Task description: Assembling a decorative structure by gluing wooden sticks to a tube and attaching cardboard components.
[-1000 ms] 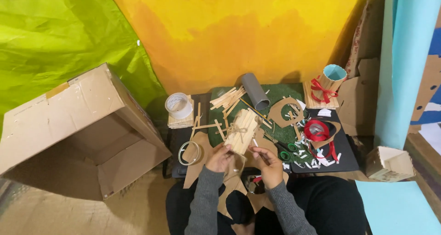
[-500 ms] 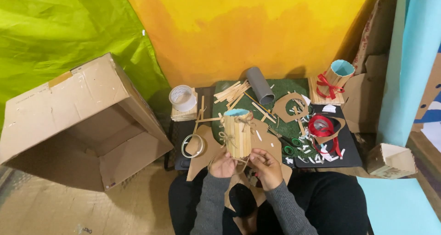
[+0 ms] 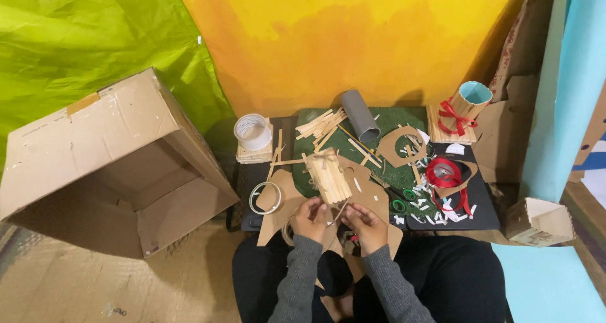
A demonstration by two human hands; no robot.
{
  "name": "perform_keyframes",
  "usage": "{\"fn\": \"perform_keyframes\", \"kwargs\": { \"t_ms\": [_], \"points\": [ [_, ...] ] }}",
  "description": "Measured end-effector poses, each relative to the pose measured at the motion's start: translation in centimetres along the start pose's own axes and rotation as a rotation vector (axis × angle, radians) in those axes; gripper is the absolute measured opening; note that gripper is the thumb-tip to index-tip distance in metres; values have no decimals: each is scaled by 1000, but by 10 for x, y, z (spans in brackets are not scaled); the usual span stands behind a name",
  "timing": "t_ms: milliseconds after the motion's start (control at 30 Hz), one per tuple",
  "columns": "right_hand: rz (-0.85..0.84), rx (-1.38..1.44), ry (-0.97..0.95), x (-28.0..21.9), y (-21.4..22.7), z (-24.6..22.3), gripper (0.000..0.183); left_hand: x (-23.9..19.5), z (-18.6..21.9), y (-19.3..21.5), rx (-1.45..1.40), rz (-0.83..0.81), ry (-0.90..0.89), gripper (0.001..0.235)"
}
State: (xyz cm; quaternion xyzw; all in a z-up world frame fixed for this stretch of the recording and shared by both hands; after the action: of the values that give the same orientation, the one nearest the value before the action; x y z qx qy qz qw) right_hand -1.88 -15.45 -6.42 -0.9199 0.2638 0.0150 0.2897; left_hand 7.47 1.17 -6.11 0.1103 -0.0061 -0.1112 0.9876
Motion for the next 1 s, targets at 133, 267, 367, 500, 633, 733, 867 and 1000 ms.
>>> {"fn": "perform_keyframes", "kwargs": {
  "t_ms": [133, 267, 367, 500, 633, 733, 867, 1000],
  "points": [
    [-39, -56, 24, -6, -7, -5, 40, -17, 41, 10, 113, 103, -201, 21],
    [-71, -145, 125, -6, -6, -13, 35, -26, 70, 18, 241, 232, -434, 25],
    [-64, -346, 208, -4, -8, -32, 26, -25, 73, 26, 228, 231, -378, 23],
    [-65, -659, 396, 8, -22, -60, 22, -16, 60, 26, 190, 215, -329, 20],
    [-146, -840, 570, 25, -39, -61, 23, -6, 43, 23, 81, 161, -261, 23],
    [-172, -847, 605, 29, -46, -57, 20, 0, 35, 24, 18, 150, -220, 23],
    [-158, -811, 619, 26, -45, -54, 21, -6, 42, 22, 16, 217, -292, 22],
    [-126, -780, 605, 29, -39, -57, 20, -10, 53, 16, 30, 255, -382, 22]
  ]
}}
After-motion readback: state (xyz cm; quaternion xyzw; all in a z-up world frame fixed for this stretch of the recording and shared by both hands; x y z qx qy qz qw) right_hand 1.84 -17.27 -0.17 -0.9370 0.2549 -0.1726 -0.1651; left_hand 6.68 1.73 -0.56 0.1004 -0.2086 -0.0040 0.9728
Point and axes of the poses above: each hand's wrist, its own x-axis towards the middle knuckle, its own y-axis out of the back of the hand, z = x × y, the point moved 7 cm from there along x, towards the middle knuckle, and after that the axes turned 12 degrees about -z, right-handed, at the moved point
